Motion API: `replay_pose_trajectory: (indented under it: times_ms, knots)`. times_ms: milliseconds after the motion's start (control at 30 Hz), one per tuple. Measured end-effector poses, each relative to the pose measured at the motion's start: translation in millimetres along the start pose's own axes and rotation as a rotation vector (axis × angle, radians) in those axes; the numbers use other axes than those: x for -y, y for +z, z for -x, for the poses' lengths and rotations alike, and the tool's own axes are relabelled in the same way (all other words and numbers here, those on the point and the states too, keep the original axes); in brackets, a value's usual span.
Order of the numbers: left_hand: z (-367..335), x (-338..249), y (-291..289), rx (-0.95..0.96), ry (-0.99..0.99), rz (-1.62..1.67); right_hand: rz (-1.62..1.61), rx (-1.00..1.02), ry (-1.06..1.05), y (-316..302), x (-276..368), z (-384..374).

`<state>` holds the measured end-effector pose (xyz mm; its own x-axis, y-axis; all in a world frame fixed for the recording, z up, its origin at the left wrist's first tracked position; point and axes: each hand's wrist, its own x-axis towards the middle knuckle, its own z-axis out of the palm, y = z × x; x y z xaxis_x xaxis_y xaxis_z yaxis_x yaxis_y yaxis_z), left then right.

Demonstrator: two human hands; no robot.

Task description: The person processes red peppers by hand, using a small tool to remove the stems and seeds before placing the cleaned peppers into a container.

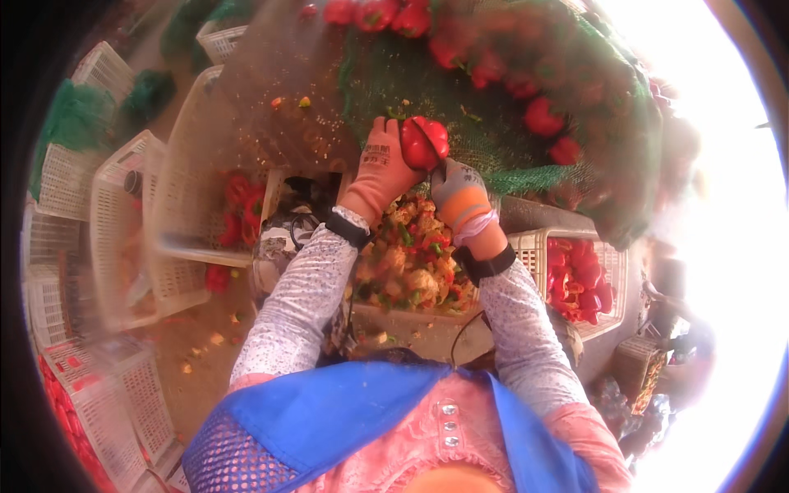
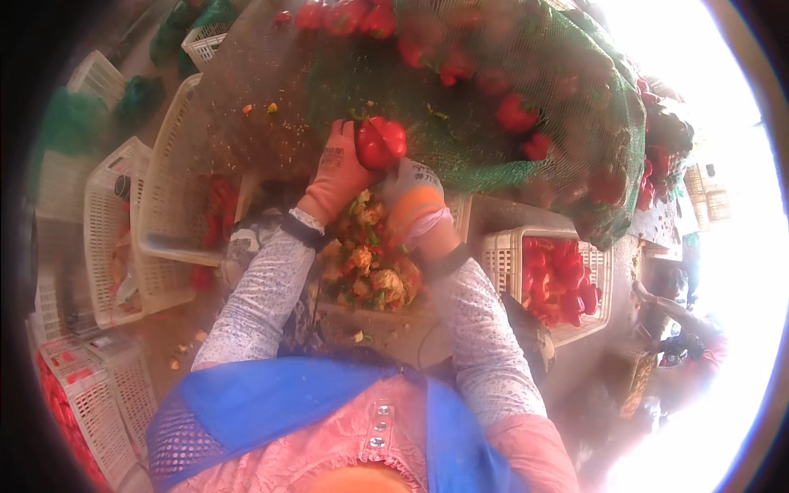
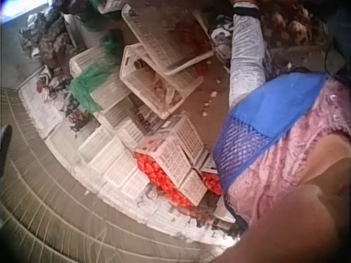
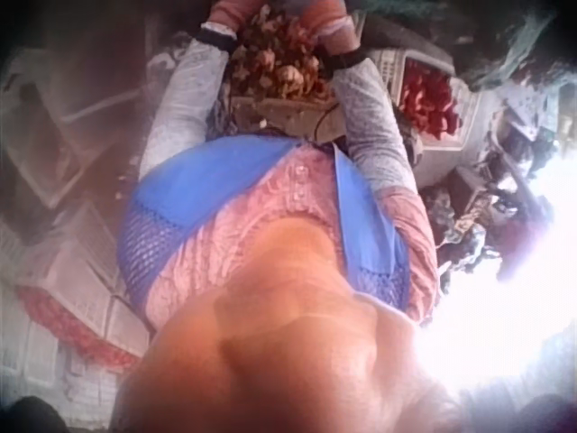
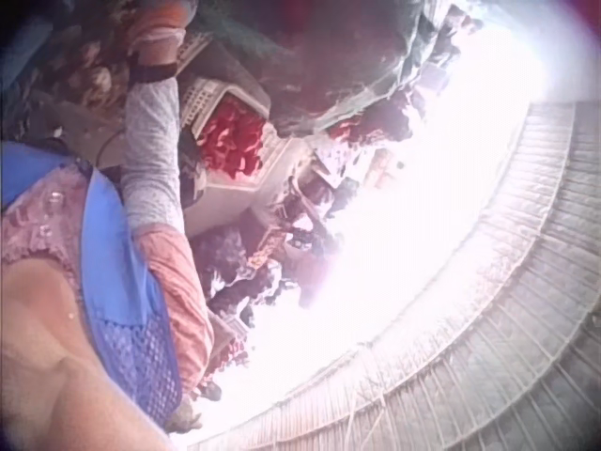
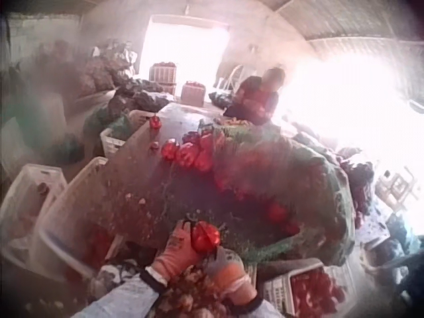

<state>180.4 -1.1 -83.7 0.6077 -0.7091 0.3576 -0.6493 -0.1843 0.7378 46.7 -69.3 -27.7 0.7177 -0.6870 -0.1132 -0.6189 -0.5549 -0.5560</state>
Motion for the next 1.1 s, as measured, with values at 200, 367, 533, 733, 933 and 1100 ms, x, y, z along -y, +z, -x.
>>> replay_pose_trajectory:
  times_ms: [200,367,533,733,933,1100]
  knots:
    - [-2.1,-1.2,3.3,-0.019,-0.008,-0.087,0.271,0.211,-0.030,9.8,1.2,-17.5]
    - [1.1,-5.8,-3.8,-0.002,-0.036,-0.030,0.150,0.022,0.012,1.2,-4.5,18.9]
    - [-1.9,-12.9,-26.6,0.093,0.059,0.211,-0.391,-0.160,0.056,-51.5,-0.3,72.4]
    - [49.7,-86.8,-28.0,0.197,0.227,0.502,-0.758,-0.093,-0.201,-78.8,-14.2,100.2]
    - [72.3,-106.1,-26.3,0.353,-0.536,1.298,-1.291,0.096,-0.030,-64.9,-55.2,124.0]
    - [82.6,-98.4,3.8,0.332,-0.091,1.686,-1.740,0.135,-0.113,-48.8,-88.8,121.1]
